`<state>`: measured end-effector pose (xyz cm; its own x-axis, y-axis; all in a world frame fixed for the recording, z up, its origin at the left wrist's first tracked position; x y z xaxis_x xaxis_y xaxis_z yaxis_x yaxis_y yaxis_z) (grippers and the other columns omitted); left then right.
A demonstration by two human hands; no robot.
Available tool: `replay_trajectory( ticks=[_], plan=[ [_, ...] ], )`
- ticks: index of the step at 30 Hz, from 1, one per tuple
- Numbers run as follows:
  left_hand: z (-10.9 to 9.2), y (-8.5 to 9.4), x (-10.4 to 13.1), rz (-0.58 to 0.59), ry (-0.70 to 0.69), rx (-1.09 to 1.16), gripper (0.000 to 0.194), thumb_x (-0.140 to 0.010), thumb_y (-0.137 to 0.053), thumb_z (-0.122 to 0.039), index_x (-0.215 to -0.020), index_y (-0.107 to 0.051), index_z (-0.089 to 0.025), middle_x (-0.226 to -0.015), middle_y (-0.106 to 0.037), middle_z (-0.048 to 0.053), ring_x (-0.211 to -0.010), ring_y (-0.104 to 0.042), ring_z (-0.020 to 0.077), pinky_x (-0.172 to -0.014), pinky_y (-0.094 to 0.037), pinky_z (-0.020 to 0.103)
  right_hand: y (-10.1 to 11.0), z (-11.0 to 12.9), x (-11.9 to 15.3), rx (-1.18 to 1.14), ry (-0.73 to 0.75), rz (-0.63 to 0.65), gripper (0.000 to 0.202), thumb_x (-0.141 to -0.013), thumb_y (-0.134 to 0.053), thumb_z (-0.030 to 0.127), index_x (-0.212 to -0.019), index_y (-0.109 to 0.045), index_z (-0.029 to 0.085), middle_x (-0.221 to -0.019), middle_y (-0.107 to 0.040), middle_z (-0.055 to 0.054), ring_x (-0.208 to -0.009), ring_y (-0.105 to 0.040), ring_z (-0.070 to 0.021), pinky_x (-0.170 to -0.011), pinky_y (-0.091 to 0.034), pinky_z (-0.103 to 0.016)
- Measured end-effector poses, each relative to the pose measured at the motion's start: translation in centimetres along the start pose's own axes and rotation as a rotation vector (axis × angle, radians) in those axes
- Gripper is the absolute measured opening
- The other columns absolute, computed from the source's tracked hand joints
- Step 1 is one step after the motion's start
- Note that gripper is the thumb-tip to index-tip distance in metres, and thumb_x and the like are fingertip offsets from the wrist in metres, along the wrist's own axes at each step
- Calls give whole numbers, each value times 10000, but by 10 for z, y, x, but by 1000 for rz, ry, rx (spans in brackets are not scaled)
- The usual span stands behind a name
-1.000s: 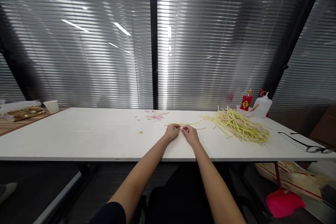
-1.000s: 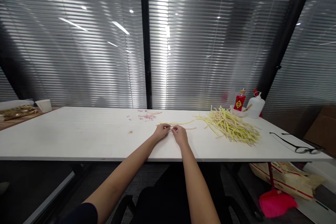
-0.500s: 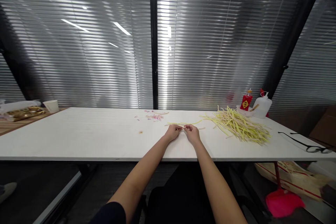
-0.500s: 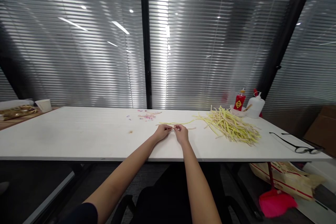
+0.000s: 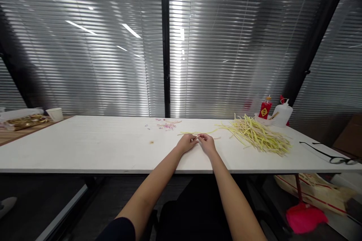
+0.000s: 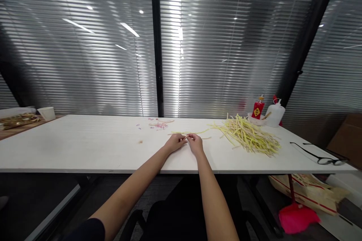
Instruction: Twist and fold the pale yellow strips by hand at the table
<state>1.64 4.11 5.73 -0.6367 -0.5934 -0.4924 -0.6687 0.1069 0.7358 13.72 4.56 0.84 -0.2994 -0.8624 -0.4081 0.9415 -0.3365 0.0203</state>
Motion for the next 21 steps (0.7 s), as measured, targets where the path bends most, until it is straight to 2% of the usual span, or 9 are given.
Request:
replay_trajectory(
  ticks=[4, 7, 11, 14, 18, 21],
  plan=[
    [3, 0, 0, -17, 12, -10, 253, -843, -488, -273, -709, -666, -153, -646, -583, 36, -645, -487, 146, -648, -333, 257, -2, 3, 1, -9, 2, 23, 244, -653, -646, 367, -800, -673, 173, -832, -677, -72, -709, -581, -194, -685, -449, -321],
    [7, -1, -1, -35, 40, 106, 255, -839, -488, -275, -705, -665, -149, -643, -587, 38, -655, -488, 147, -655, -340, 260, -2, 4, 1, -26, 5, 13, 246, -646, -669, 369, -795, -674, 172, -826, -674, -73, -703, -576, -190, -677, -444, -318],
    [15, -4, -2, -31, 143, 443, 272, -788, -547, -335, -646, -644, -125, -585, -551, 15, -590, -465, 123, -596, -338, 247, -4, 6, 1, -167, -17, 18, 232, -613, -715, 353, -755, -660, 178, -756, -664, -49, -686, -574, -179, -654, -432, -297],
    [16, -9, -1, 8, 225, 715, 266, -728, -603, -335, -582, -609, -113, -512, -493, -5, -523, -428, 100, -546, -313, 240, -8, 6, 3, -290, -67, 61, 225, -602, -735, 337, -744, -653, 183, -686, -645, -19, -609, -540, -146, -571, -394, -259],
    [12, -16, 1, 77, 256, 984, 194, -683, -632, -283, -603, -613, -107, -483, -468, -14, -474, -390, 80, -520, -292, 238, -12, 2, 7, -378, -161, 98, 254, -593, -762, 340, -769, -660, 188, -639, -615, 10, -503, -456, -98, -483, -323, -228],
    [10, -26, 2, 157, 264, 1147, 145, -643, -649, -238, -598, -613, -104, -468, -443, -13, -489, -421, 94, -534, -317, 243, -18, 2, 11, -451, -211, 152, 270, -586, -783, 335, -787, -661, 201, -665, -619, 13, -523, -487, -103, -496, -347, -229]
  ],
)
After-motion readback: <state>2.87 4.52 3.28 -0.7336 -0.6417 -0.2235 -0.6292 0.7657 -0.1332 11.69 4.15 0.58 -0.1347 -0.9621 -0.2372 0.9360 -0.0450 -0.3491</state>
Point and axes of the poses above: each hand's wrist, its own x-axis away from the middle knuckle, its own y-axis out of the back of the hand, z = x × y, the point moved 10 cm from there along -x, towards the middle knuckle
